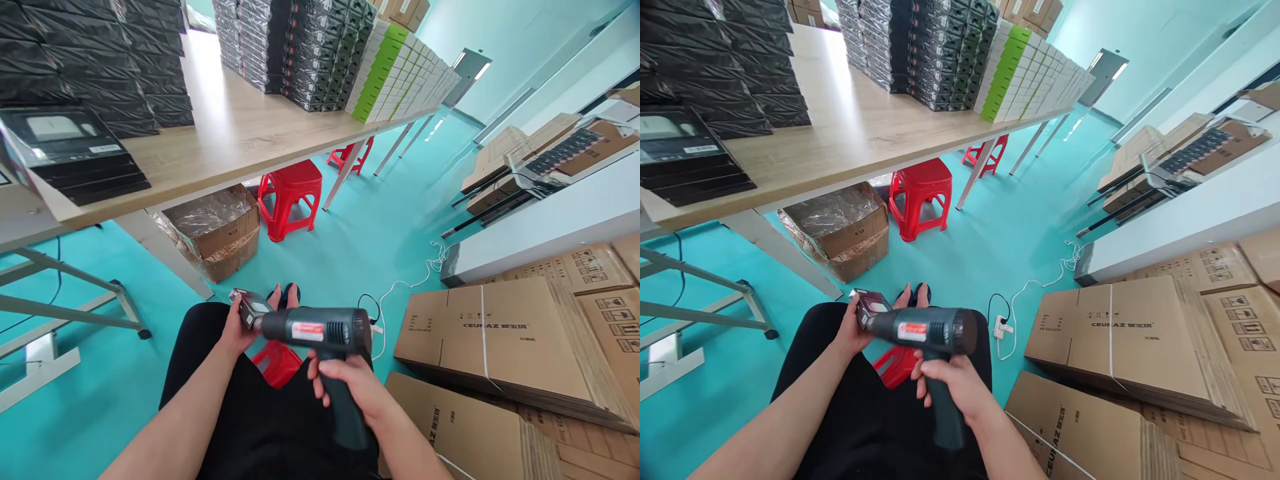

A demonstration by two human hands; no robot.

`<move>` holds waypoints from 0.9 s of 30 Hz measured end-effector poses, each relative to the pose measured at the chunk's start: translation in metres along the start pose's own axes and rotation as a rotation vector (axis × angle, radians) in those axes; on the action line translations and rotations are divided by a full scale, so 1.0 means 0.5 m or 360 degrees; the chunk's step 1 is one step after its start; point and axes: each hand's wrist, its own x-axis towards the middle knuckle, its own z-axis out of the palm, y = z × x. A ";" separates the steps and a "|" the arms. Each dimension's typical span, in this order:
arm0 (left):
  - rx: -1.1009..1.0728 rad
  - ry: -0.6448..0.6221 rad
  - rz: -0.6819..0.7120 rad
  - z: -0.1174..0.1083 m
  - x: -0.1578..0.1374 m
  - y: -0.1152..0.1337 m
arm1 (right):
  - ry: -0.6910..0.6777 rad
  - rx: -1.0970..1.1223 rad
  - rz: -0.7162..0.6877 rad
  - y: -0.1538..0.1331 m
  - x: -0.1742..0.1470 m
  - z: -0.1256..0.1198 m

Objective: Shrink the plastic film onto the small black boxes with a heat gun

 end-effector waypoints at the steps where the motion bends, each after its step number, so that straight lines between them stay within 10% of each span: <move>1: 0.0003 0.0020 -0.0036 -0.005 0.003 0.000 | 0.0114 0.0022 -0.0040 -0.004 0.006 -0.002; 27: -0.0071 0.0171 -0.0019 -0.039 0.031 -0.005 | 0.0167 -0.0202 -0.0205 -0.008 0.033 0.035</move>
